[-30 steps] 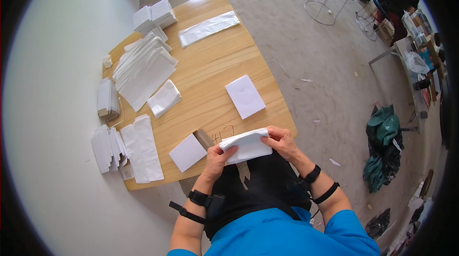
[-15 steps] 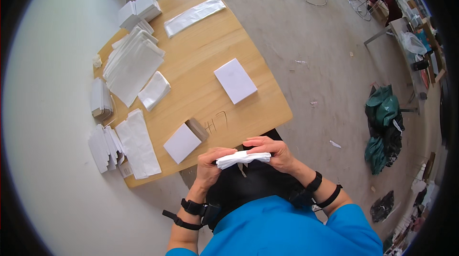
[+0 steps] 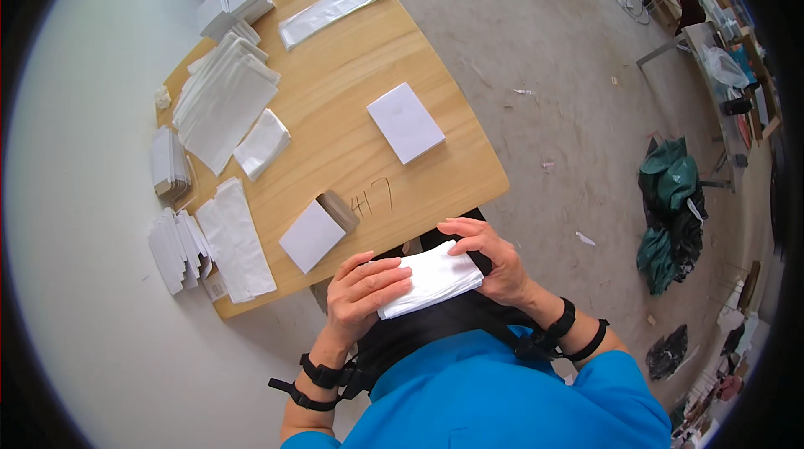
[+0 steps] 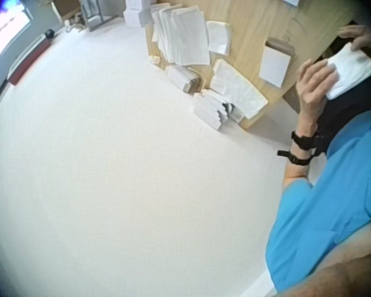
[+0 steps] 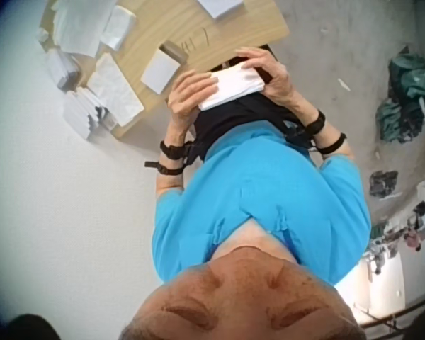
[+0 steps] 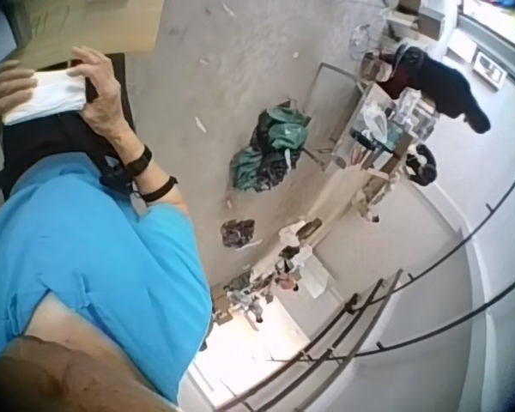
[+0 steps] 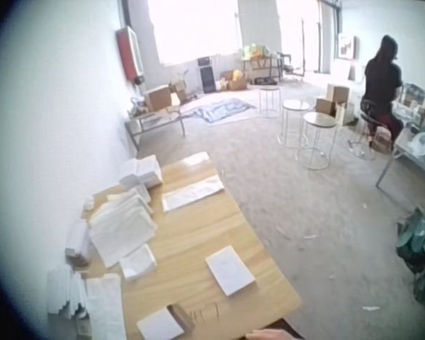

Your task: The person is packaging a small white rectangular item into a white paper box.

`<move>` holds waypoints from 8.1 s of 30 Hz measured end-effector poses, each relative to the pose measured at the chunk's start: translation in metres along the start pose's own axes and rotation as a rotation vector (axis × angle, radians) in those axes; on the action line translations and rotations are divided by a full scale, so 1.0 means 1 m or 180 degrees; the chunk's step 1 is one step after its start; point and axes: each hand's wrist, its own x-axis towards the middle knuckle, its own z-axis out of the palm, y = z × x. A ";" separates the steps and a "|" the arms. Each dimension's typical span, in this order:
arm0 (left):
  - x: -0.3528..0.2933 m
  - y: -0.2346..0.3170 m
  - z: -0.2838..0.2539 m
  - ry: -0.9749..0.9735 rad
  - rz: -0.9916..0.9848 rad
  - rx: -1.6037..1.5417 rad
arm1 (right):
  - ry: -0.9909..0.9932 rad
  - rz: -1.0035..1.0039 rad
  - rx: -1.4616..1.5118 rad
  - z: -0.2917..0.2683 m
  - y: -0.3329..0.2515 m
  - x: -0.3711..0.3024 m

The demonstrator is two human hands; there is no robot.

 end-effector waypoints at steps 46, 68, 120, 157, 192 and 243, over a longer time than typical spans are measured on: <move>0.007 -0.027 0.080 0.0951 -0.3333 -0.3698 | 0.1460 0.1892 0.2789 0.027 0.063 -0.003; 0.028 -0.060 0.100 0.1304 -0.3214 -0.4607 | 0.1699 0.2011 0.3049 0.044 0.088 0.019; 0.046 -0.096 0.055 0.1608 -0.2704 0.0036 | 0.0257 -0.0079 -0.1934 0.069 0.087 0.142; 0.044 -0.136 0.058 0.1244 -0.2419 0.0110 | 0.0131 -0.0371 -0.2404 0.086 0.110 0.150; 0.043 -0.134 0.071 0.1755 -0.2988 -0.0303 | 0.0762 0.0928 -0.0827 0.098 0.103 0.124; 0.037 -0.087 0.045 -0.0852 -0.2858 -0.3416 | 0.0734 0.2136 0.1285 0.018 0.060 -0.003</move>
